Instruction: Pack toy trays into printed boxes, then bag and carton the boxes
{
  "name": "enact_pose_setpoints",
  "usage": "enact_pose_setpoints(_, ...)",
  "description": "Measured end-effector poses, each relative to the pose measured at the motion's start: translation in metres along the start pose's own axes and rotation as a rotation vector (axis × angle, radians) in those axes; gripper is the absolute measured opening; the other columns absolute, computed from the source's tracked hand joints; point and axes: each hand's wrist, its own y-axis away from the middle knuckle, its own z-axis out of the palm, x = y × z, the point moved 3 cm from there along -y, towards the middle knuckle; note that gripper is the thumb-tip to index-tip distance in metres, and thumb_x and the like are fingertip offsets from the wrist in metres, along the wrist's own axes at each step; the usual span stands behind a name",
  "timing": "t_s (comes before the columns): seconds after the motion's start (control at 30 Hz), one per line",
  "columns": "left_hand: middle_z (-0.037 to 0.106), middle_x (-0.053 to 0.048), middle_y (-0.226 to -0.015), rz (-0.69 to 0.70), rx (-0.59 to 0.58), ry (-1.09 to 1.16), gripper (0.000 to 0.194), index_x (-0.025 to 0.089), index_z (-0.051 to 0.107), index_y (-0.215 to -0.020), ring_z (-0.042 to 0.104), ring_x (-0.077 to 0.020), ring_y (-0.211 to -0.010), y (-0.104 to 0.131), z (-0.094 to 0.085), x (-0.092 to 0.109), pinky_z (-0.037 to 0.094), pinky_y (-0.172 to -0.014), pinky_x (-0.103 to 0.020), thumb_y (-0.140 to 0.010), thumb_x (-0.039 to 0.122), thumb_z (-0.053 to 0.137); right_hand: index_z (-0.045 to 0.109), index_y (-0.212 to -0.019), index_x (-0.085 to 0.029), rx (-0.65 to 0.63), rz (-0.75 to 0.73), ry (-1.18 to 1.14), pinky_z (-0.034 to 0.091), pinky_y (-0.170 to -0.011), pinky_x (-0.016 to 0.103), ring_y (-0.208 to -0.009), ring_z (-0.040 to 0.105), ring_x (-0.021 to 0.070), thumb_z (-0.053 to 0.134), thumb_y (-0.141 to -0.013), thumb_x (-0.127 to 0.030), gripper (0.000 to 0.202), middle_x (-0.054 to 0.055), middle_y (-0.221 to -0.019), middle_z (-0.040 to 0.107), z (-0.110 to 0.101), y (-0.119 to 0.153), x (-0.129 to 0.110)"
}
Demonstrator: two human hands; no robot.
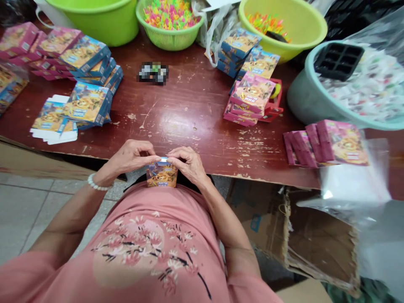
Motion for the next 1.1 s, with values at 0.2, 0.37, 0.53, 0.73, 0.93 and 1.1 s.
enact_pose_setpoints(0.2, 0.072, -0.001, -0.071, 0.059, -0.043, -0.096, 0.032, 0.018, 0.077, -0.079, 0.059, -0.0124, -0.062, -0.013, 0.001, 0.005, 0.037, -0.058, -0.024, -0.096, 0.044, 0.071, 0.082, -0.088, -0.026, -0.01, 0.05, -0.036, 0.057, -0.086, 0.037, -0.09, 0.074, 0.0199, 0.076, -0.094, -0.048, 0.024, 0.004, -0.095, 0.08, -0.005, 0.002, 0.0)
enact_pose_setpoints(0.37, 0.079, -0.006, -0.097, 0.228, 0.065, 0.031, 0.021, 0.018, 0.08, -0.104, 0.073, -0.0157, -0.086, 0.021, 0.009, 0.001, 0.055, -0.079, -0.025, -0.103, 0.034, 0.067, 0.083, -0.107, -0.03, -0.034, -0.098, 0.177, 0.052, -0.1, 0.044, -0.104, 0.074, 0.0222, 0.068, -0.101, -0.045, 0.022, 0.005, -0.112, 0.083, -0.004, 0.013, 0.005)
enact_pose_setpoints(0.53, 0.081, -0.007, -0.111, 0.173, 0.268, 0.114, 0.019, 0.022, 0.081, -0.115, 0.076, -0.0172, -0.101, 0.046, 0.025, -0.009, 0.06, -0.093, -0.028, -0.1, 0.023, 0.07, 0.081, -0.115, -0.029, 0.051, -0.196, 0.364, 0.049, -0.1, 0.047, -0.106, 0.07, 0.0235, 0.068, -0.102, -0.037, 0.02, 0.005, -0.119, 0.082, 0.008, 0.027, 0.005)
enact_pose_setpoints(0.73, 0.081, -0.004, -0.094, 0.105, 0.344, 0.245, 0.009, 0.023, 0.084, -0.097, 0.075, -0.0165, -0.085, 0.035, 0.03, -0.01, 0.06, -0.078, -0.026, -0.09, 0.027, 0.082, 0.079, -0.117, -0.029, 0.397, -0.125, 0.329, 0.056, -0.101, 0.042, -0.112, 0.072, 0.0217, 0.066, -0.101, -0.037, 0.022, 0.005, -0.122, 0.079, -0.065, 0.031, -0.016)
enact_pose_setpoints(0.93, 0.081, -0.003, -0.092, 0.079, 0.389, 0.315, 0.003, 0.024, 0.084, -0.089, 0.075, -0.0172, -0.085, 0.028, 0.02, -0.006, 0.061, -0.078, -0.027, -0.087, 0.027, 0.082, 0.075, -0.109, -0.017, 1.041, 0.124, 0.544, 0.055, -0.098, 0.041, -0.1, 0.069, 0.0208, 0.06, -0.096, -0.026, 0.022, 0.008, -0.105, 0.075, -0.255, -0.006, 0.004)
enact_pose_setpoints(1.1, 0.081, -0.003, -0.09, 0.065, 0.347, 0.32, 0.004, 0.025, 0.085, -0.087, 0.076, -0.0177, -0.082, 0.028, 0.022, -0.01, 0.062, -0.075, -0.027, -0.086, 0.028, 0.082, 0.067, -0.072, -0.018, 0.83, 0.48, 0.614, 0.051, -0.097, 0.044, -0.087, 0.065, 0.022, 0.073, -0.089, -0.025, 0.019, 0.005, -0.073, 0.064, -0.322, -0.059, 0.048)
